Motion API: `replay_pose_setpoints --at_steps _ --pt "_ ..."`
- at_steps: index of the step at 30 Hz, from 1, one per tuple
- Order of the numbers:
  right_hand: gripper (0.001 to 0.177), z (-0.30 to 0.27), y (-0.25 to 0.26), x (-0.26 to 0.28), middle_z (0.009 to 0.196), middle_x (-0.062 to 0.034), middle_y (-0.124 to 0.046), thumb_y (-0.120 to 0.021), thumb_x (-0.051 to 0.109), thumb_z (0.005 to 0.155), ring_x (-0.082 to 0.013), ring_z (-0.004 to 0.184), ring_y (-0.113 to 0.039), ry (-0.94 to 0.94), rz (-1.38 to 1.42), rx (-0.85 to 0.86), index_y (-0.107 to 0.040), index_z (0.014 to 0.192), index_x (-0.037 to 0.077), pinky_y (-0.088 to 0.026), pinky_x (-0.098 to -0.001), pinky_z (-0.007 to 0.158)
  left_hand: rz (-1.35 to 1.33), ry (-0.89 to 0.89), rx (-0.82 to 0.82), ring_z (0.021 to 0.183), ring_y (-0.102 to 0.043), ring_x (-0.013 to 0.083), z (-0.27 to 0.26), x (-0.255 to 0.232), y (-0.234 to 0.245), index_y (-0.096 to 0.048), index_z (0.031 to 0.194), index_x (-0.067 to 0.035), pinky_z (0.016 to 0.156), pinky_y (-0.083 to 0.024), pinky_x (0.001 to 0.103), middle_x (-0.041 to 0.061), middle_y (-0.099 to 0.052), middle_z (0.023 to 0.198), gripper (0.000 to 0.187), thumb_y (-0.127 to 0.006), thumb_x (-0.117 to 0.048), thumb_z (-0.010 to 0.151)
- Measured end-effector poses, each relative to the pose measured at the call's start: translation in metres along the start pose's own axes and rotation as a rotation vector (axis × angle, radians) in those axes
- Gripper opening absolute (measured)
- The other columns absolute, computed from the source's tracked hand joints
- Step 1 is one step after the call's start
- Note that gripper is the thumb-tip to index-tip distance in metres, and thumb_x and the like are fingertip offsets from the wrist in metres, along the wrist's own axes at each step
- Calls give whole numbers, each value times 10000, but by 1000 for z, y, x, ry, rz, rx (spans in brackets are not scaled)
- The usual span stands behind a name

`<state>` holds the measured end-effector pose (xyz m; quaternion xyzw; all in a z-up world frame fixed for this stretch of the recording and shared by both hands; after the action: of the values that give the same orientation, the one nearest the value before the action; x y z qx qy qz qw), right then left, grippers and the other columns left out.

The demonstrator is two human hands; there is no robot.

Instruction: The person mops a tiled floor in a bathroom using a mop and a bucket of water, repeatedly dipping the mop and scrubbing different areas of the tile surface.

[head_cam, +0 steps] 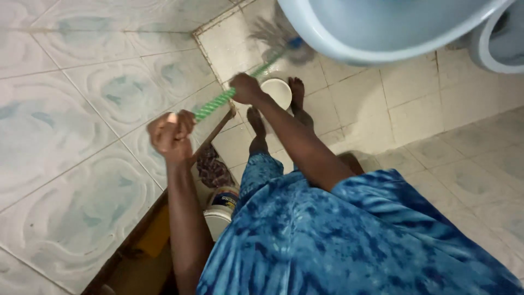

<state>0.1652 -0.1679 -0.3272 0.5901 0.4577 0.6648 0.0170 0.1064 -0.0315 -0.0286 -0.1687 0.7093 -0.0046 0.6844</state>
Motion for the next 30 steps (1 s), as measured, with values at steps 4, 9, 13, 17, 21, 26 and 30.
replay_pose_setpoints --at_steps 4,9,13,17,21,26,30 --pt "198 -114 31 -53 844 -166 -689 -784 271 762 -396 825 -655 -61 11 -137 -733 837 95 -511 -516 750 -130 408 100 719 -631 168 -48 120 -14 -720 1069 56 697 -513 304 96 -711 857 385 -647 -279 893" --pt "325 -245 62 -114 697 -174 -605 -705 372 768 -438 702 -594 -95 -165 -207 -584 657 91 -458 -559 654 39 480 467 617 -418 70 -105 177 -115 -574 761 -36 567 -333 274 -23 -497 687 373 -583 -244 1070" --pt "239 -278 46 -116 738 -169 -611 -657 289 811 -422 738 -608 -218 -278 -192 -583 691 96 -479 -545 700 34 358 626 634 -411 92 -98 136 -150 -548 818 4 601 -344 305 -8 -466 692 331 -545 -193 1083" --pt "241 -236 20 -71 735 -162 -592 -728 273 813 -395 733 -599 -262 -158 -413 -608 697 99 -472 -520 674 206 355 748 610 -411 90 -83 53 -132 -550 776 5 580 -340 302 1 -479 675 336 -587 -153 1071" --pt "172 -166 11 -17 843 -105 -606 -777 225 778 -349 855 -596 -81 -3 -651 -638 782 124 -464 -491 795 373 88 824 629 -410 112 -78 -27 -121 -507 807 11 635 -371 331 17 -438 683 329 -632 -108 1087" --pt "269 -43 20 13 853 -145 -583 -799 243 769 -377 858 -559 118 26 -593 -571 809 105 -457 -497 789 402 -75 786 725 -432 167 -45 -42 -89 -507 781 6 657 -368 320 44 -489 765 348 -654 -95 1080" --pt "303 -28 10 35 963 -156 -651 -837 277 834 -371 905 -603 312 328 -757 -684 985 63 -510 -489 769 172 -21 502 593 -392 172 -23 -39 -37 -475 692 -38 610 -401 301 65 -445 618 335 -602 -148 982"
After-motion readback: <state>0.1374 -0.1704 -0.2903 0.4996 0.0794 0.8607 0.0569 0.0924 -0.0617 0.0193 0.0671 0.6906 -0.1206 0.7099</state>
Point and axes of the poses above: each hand's wrist, its own z-axis towards the middle knuckle, its own y-axis out of the back of the hand, x = y × z, the point moved 8 cm from there along z, towards the middle knuckle
